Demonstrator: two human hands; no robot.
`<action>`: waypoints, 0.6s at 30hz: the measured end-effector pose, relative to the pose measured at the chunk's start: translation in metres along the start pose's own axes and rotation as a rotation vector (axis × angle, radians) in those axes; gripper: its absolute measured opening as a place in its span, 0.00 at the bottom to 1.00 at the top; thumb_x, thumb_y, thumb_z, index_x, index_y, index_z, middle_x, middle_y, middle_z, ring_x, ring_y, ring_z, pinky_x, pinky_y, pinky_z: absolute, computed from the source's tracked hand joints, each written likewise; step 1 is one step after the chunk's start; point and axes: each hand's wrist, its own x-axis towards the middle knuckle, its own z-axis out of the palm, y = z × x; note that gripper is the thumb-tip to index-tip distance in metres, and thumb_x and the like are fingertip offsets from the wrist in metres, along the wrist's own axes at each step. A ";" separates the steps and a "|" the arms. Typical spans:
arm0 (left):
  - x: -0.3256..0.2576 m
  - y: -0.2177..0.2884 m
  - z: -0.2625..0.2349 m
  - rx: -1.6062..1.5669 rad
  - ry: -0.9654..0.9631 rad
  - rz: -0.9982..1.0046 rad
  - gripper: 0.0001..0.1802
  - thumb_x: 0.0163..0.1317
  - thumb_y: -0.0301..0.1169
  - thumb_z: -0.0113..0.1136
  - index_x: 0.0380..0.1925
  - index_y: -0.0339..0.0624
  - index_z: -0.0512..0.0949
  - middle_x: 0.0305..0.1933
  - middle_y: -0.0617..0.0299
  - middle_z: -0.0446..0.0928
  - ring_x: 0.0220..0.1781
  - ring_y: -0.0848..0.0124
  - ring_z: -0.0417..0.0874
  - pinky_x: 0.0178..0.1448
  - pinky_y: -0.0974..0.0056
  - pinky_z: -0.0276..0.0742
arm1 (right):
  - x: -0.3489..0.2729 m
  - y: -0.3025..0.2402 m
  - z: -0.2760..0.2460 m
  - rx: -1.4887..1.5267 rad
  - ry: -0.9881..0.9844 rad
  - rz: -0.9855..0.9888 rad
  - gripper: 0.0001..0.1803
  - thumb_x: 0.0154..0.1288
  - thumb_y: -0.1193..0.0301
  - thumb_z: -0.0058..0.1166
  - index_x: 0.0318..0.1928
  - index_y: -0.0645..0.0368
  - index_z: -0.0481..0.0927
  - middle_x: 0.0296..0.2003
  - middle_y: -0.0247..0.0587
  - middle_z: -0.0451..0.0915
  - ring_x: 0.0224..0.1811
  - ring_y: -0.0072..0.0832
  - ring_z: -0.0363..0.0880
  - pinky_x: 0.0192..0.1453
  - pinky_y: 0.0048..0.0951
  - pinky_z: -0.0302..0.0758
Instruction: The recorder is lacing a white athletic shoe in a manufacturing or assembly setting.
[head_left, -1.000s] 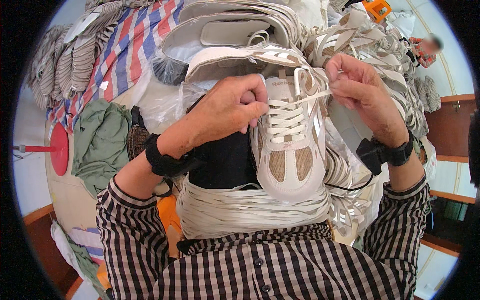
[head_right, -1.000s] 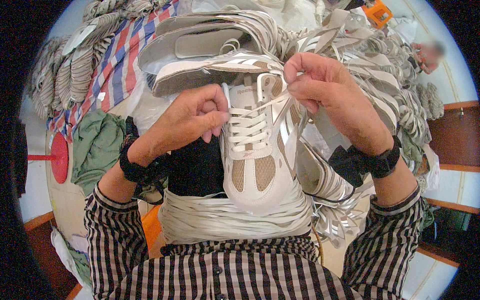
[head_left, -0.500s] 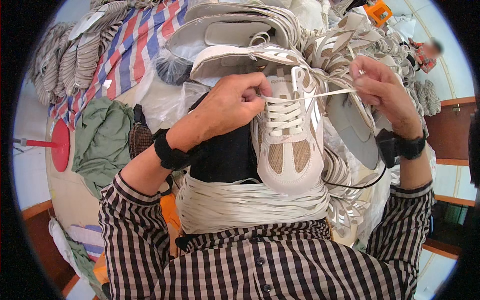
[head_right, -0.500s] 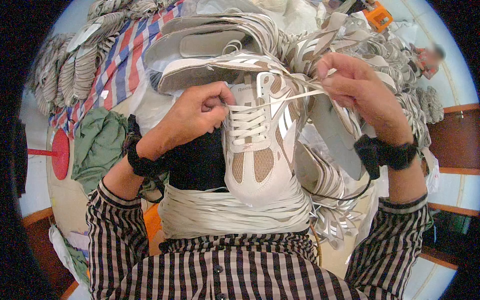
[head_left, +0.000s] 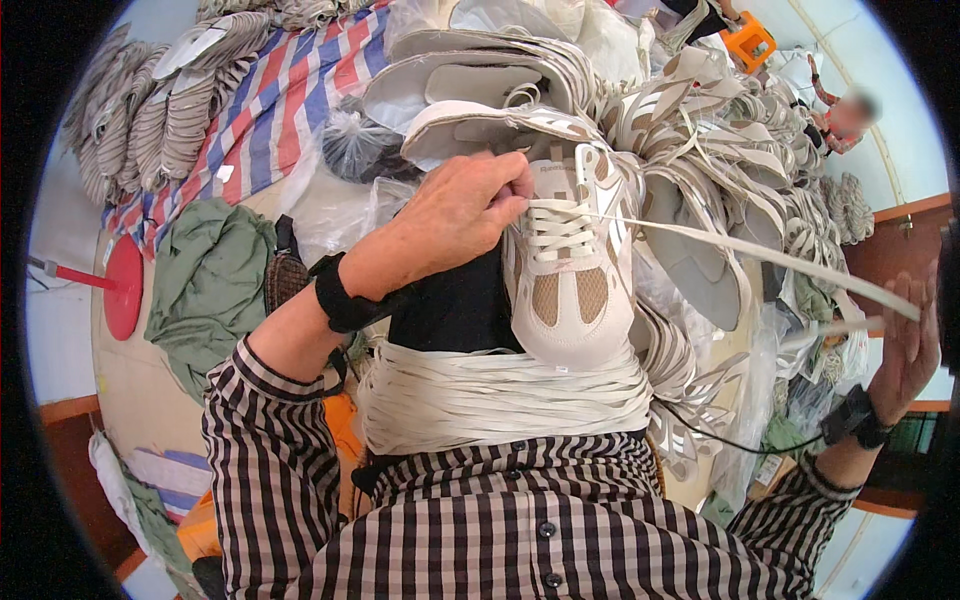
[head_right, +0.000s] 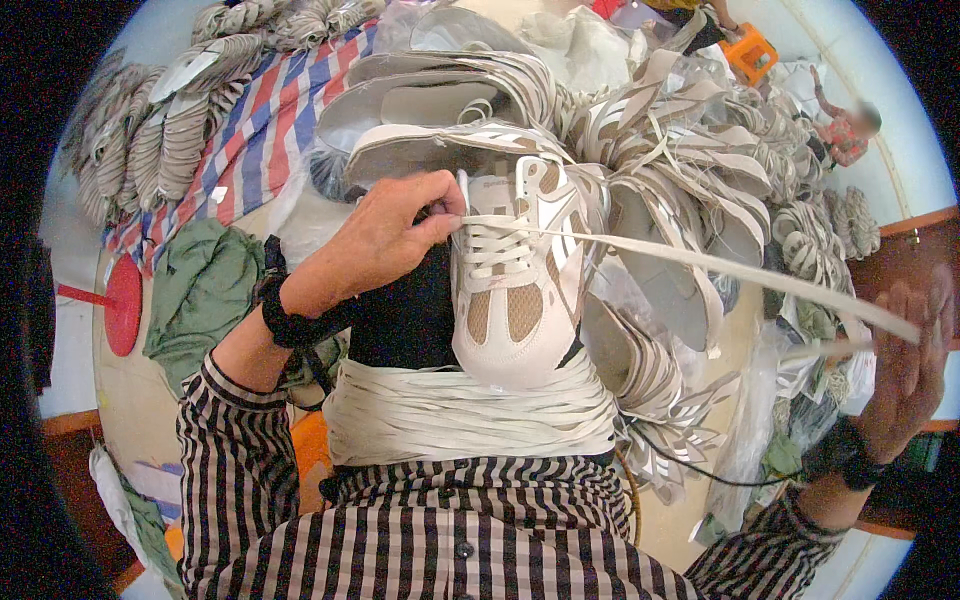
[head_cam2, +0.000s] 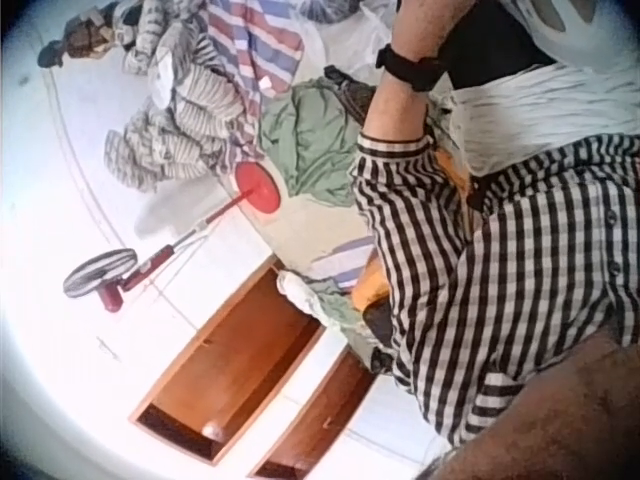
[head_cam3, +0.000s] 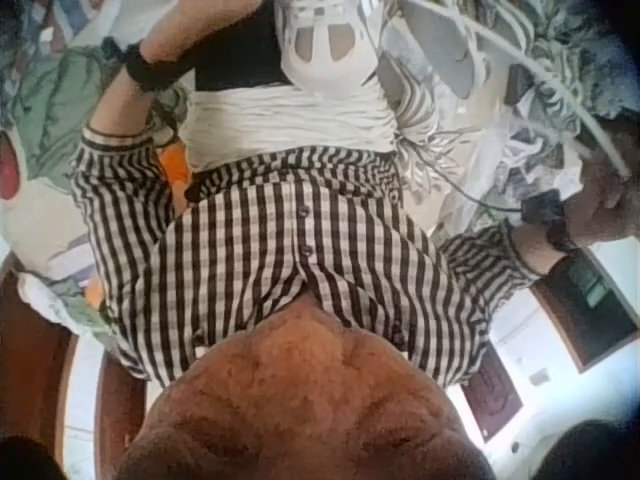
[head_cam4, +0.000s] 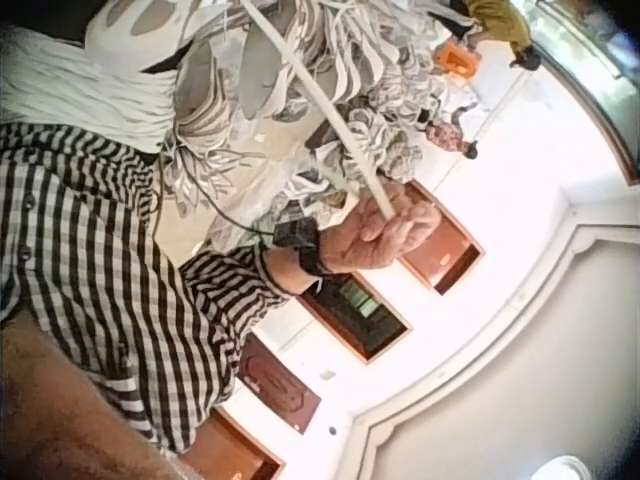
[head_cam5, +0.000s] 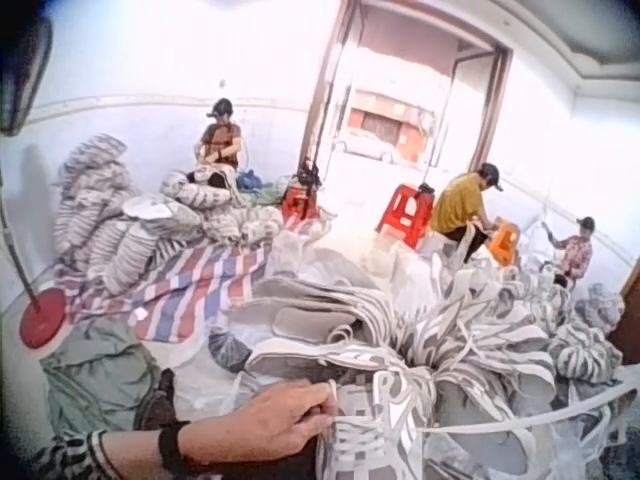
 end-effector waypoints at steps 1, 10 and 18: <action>-0.005 0.001 -0.004 -0.062 -0.054 -0.051 0.03 0.61 0.23 0.58 0.34 0.37 0.75 0.23 0.62 0.73 0.25 0.72 0.72 0.33 0.66 0.71 | -0.015 -0.004 -0.019 -0.112 0.085 -0.028 0.18 0.73 0.70 0.49 0.60 0.61 0.70 0.44 0.47 0.80 0.39 0.26 0.79 0.41 0.18 0.75; -0.074 0.025 -0.115 -0.358 0.034 -0.339 0.05 0.65 0.26 0.56 0.38 0.38 0.79 0.20 0.72 0.68 0.20 0.84 0.67 0.25 0.78 0.62 | -0.085 0.033 -0.099 -0.912 0.058 0.546 0.07 0.67 0.71 0.52 0.43 0.60 0.79 0.31 0.28 0.74 0.33 0.17 0.72 0.40 0.21 0.71; -0.120 0.133 -0.244 -0.125 0.372 -0.218 0.12 0.72 0.39 0.54 0.46 0.43 0.75 0.16 0.79 0.61 0.12 0.86 0.58 0.22 0.78 0.59 | -0.012 0.023 0.112 -0.496 -0.384 0.120 0.12 0.69 0.71 0.55 0.47 0.66 0.79 0.43 0.36 0.82 0.47 0.22 0.78 0.54 0.25 0.73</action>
